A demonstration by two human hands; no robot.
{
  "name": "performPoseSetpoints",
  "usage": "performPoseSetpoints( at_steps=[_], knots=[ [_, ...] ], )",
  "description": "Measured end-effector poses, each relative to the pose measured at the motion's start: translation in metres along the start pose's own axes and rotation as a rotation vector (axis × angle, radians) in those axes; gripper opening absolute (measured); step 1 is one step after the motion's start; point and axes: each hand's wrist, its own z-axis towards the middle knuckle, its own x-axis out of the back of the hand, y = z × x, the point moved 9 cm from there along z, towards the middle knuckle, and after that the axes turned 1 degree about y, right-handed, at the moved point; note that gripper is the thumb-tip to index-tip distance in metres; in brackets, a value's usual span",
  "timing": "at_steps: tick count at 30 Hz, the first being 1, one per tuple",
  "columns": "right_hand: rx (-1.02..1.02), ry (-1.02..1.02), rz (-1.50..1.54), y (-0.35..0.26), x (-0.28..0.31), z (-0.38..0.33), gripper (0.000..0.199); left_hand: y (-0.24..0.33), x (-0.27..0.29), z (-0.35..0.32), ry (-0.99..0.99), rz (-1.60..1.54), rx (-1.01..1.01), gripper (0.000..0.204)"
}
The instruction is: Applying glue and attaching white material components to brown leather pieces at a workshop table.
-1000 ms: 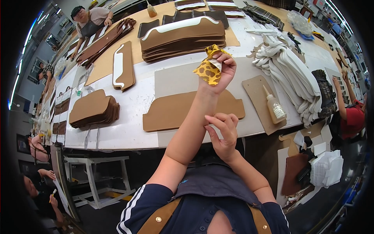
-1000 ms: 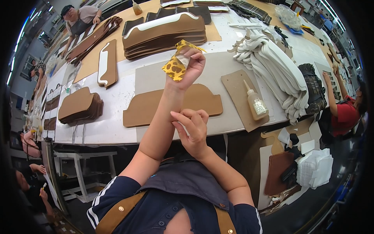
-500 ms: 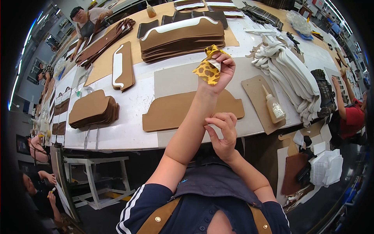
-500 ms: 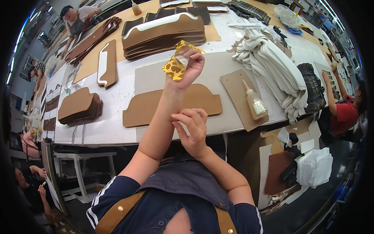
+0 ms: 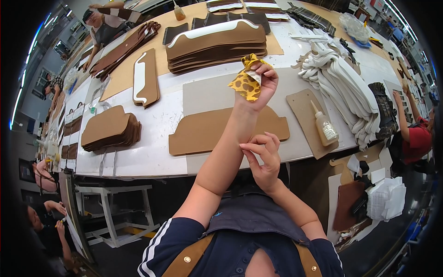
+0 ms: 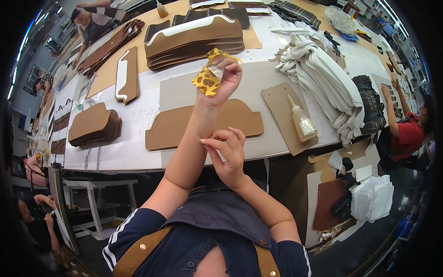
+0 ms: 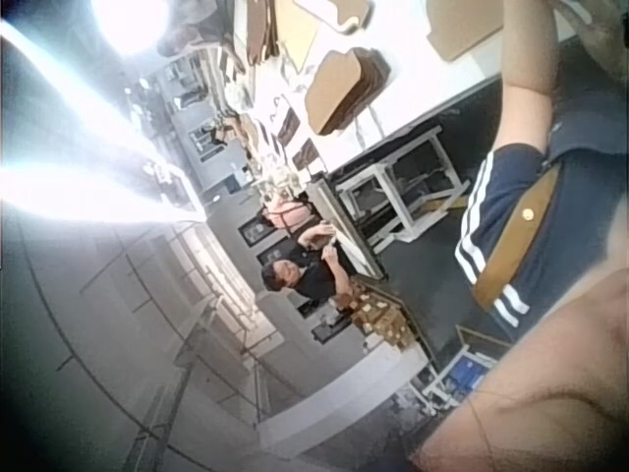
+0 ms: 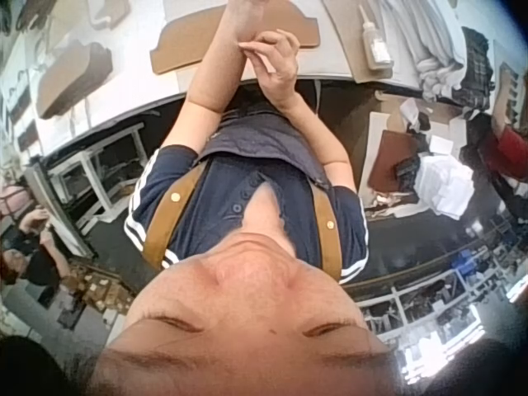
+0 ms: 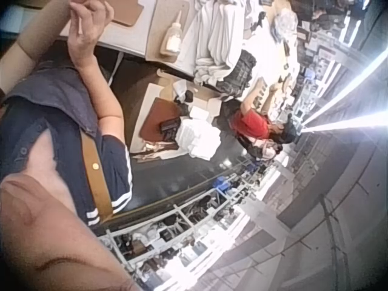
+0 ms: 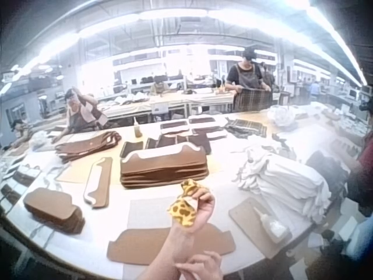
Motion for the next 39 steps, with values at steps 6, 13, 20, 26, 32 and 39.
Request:
performPoseSetpoints(
  at_steps=[6, 13, 20, 26, 32, 39],
  knots=[
    [-0.412, 0.079, 0.373, 0.033, -0.003, -0.013, 0.02, 0.003, 0.004, -0.001, 0.017, -0.008, -0.011, 0.012],
    [-0.681, 0.032, 0.979, 0.052, -0.011, -0.017, 0.039, 0.018, 0.003, -0.003, -0.019, 0.025, -0.03, 0.013],
    [-0.661, 0.0, 1.01, 0.045, -0.005, -0.01, 0.054, 0.057, 0.011, -0.011, -0.052, 0.076, -0.094, 0.015],
    [-0.511, -0.05, 0.575, 0.034, -0.006, -0.01, 0.05, 0.054, 0.018, -0.016, -0.033, 0.057, -0.082, 0.016],
    [-0.097, -0.228, 0.068, 0.0, -0.025, -0.015, 0.047, 0.056, 0.029, -0.02, 0.064, -0.002, -0.093, 0.014],
    [-0.181, -0.248, 0.087, 0.004, -0.028, -0.008, 0.037, 0.066, 0.033, -0.018, 0.067, -0.016, -0.118, 0.015]
  ],
)
